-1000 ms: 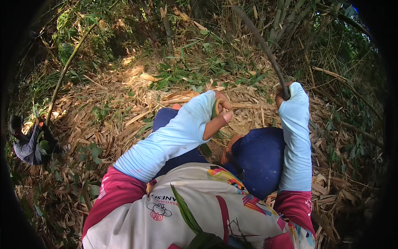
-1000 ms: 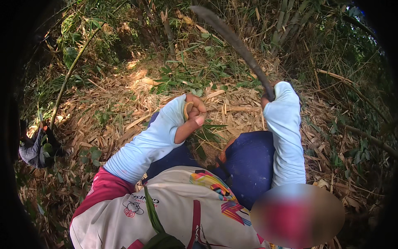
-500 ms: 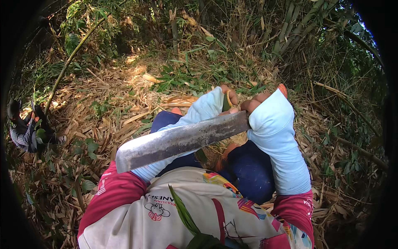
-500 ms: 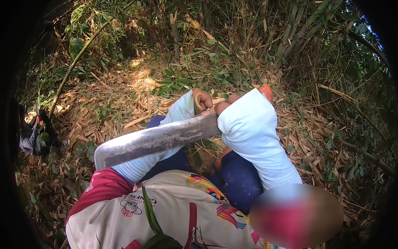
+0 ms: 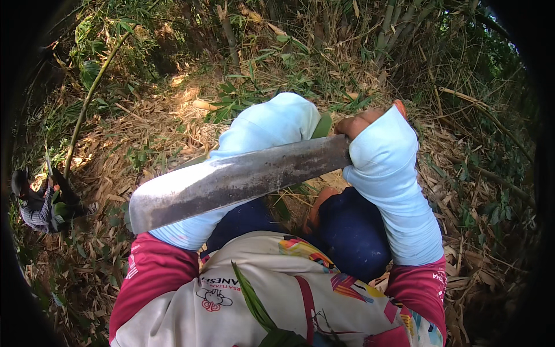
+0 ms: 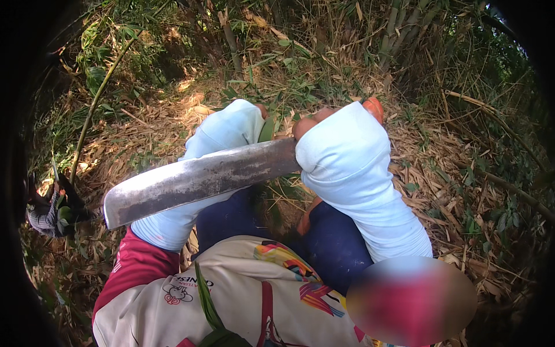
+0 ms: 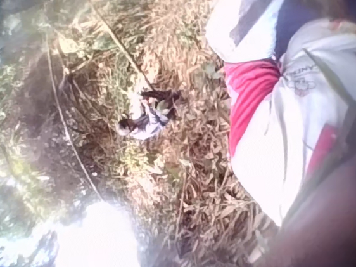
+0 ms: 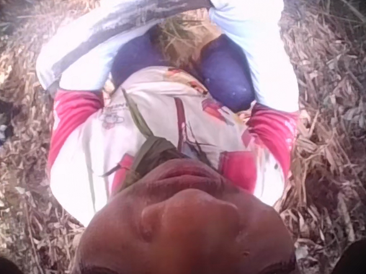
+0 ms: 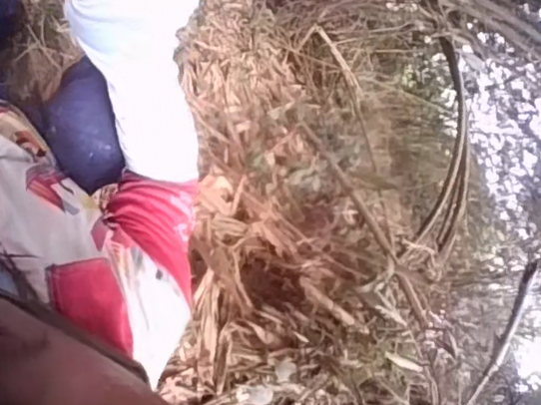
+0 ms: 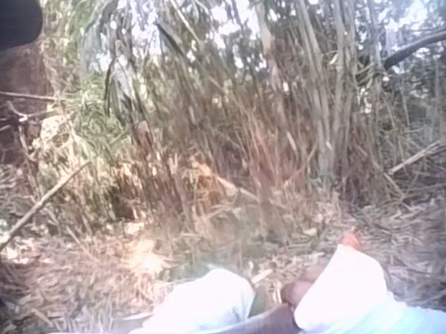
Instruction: The person sits on the ground in a bamboo grove and uses a large machete to split a green bamboo stalk. They hold the stalk vertically and strike it with the machete to split it into thinner strips, repeating the process to refine the pieces.
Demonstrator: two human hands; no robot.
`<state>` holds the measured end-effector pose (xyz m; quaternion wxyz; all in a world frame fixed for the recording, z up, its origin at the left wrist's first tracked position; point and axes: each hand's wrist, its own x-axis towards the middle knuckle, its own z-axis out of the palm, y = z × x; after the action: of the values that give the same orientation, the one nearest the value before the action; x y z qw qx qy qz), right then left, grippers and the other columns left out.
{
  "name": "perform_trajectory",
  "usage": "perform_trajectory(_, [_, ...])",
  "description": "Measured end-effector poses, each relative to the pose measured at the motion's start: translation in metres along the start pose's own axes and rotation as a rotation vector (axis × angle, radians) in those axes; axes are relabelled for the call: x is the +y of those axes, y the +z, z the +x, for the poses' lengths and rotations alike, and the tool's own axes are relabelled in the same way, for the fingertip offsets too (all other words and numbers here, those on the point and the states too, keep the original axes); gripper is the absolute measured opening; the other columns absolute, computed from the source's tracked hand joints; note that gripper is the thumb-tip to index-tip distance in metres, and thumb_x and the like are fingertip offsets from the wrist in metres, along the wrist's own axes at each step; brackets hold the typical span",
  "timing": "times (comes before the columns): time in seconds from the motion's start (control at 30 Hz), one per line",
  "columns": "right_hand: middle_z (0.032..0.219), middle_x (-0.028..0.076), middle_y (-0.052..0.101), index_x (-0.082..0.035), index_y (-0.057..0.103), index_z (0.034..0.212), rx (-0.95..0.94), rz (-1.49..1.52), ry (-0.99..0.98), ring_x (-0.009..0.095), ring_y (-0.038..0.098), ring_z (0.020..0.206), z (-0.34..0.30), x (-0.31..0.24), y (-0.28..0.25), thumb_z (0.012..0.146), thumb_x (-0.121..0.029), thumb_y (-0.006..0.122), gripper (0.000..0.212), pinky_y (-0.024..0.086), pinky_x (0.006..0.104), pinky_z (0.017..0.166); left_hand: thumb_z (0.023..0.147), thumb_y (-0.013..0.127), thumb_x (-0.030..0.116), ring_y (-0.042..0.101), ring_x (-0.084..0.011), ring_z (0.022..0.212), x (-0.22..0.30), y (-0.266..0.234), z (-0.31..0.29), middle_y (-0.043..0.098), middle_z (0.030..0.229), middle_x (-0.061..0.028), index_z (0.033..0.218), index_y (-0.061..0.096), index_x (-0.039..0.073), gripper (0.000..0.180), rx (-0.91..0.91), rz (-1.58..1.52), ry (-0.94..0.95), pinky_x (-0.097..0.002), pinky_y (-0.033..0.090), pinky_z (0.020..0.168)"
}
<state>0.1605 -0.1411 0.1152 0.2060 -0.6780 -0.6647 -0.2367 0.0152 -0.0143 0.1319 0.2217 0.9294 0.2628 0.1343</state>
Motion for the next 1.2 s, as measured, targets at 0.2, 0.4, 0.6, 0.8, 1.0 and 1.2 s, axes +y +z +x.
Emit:
perform_trajectory(0.2, [0.072, 0.002, 0.058, -0.015, 0.062, 0.080, -0.091, -0.033, -0.027, 0.024, 0.060, 0.069, -0.011, 0.002, 0.012, 0.065, -0.023, 0.070, 0.019, 0.041, 0.0504, 0.072, 0.079, 0.073, 0.018, 0.068, -0.0324, 0.077, -0.029, 0.030, -0.013, 0.064, 0.086, -0.0149, 0.095, 0.064, 0.007, 0.022, 0.200, -0.166, 0.394, -0.0390, 0.052, 0.064])
perform_trajectory(0.4, [0.071, 0.002, 0.058, -0.016, 0.063, 0.079, -0.116, -0.055, -0.036, 0.025, 0.062, 0.071, -0.012, 0.000, 0.014, 0.065, -0.026, 0.069, 0.018, 0.041, 0.0514, 0.073, 0.082, 0.069, 0.026, 0.069, -0.0349, 0.079, -0.015, 0.031, -0.010, 0.065, 0.084, -0.0171, 0.093, 0.067, 0.008, 0.022, 0.028, -0.114, 0.071, -0.0419, 0.053, 0.067])
perform_trajectory(0.6, [0.071, 0.001, 0.059, -0.017, 0.062, 0.076, -0.134, -0.104, -0.048, 0.024, 0.062, 0.070, -0.011, -0.005, 0.011, 0.068, -0.027, 0.066, 0.013, 0.041, 0.0502, 0.073, 0.082, 0.069, 0.034, 0.067, -0.0401, 0.094, -0.006, 0.016, -0.003, 0.067, 0.100, -0.0221, 0.101, 0.069, 0.008, 0.032, -0.174, -0.179, -0.100, -0.0446, 0.053, 0.078])
perform_trajectory(0.8, [0.069, 0.001, 0.060, -0.016, 0.062, 0.076, -0.116, -0.122, -0.073, 0.023, 0.062, 0.067, -0.010, -0.005, 0.012, 0.068, -0.027, 0.067, 0.014, 0.041, 0.0488, 0.072, 0.082, 0.071, 0.033, 0.067, -0.0384, 0.093, -0.007, 0.018, -0.006, 0.067, 0.098, -0.0209, 0.099, 0.068, 0.007, 0.031, -0.156, -0.217, -0.074, -0.0439, 0.053, 0.077])
perform_trajectory(1.0, [0.068, 0.001, 0.059, -0.016, 0.063, 0.077, -0.088, -0.118, -0.080, 0.024, 0.062, 0.066, -0.011, -0.002, 0.014, 0.068, -0.027, 0.067, 0.015, 0.042, 0.0487, 0.070, 0.080, 0.072, 0.025, 0.063, -0.0366, 0.086, -0.009, 0.019, -0.007, 0.062, 0.089, -0.0178, 0.097, 0.064, 0.006, 0.027, -0.184, -0.159, 0.024, -0.0410, 0.050, 0.071])
perform_trajectory(1.2, [0.069, 0.002, 0.060, -0.015, 0.064, 0.078, -0.131, -0.102, -0.060, 0.025, 0.062, 0.066, -0.008, -0.003, 0.007, 0.069, -0.024, 0.067, 0.013, 0.042, 0.0485, 0.070, 0.076, 0.074, 0.018, 0.060, -0.0375, 0.079, -0.029, 0.034, -0.013, 0.057, 0.084, -0.0162, 0.094, 0.061, 0.004, 0.026, 0.026, -0.170, 0.390, -0.0414, 0.048, 0.067])
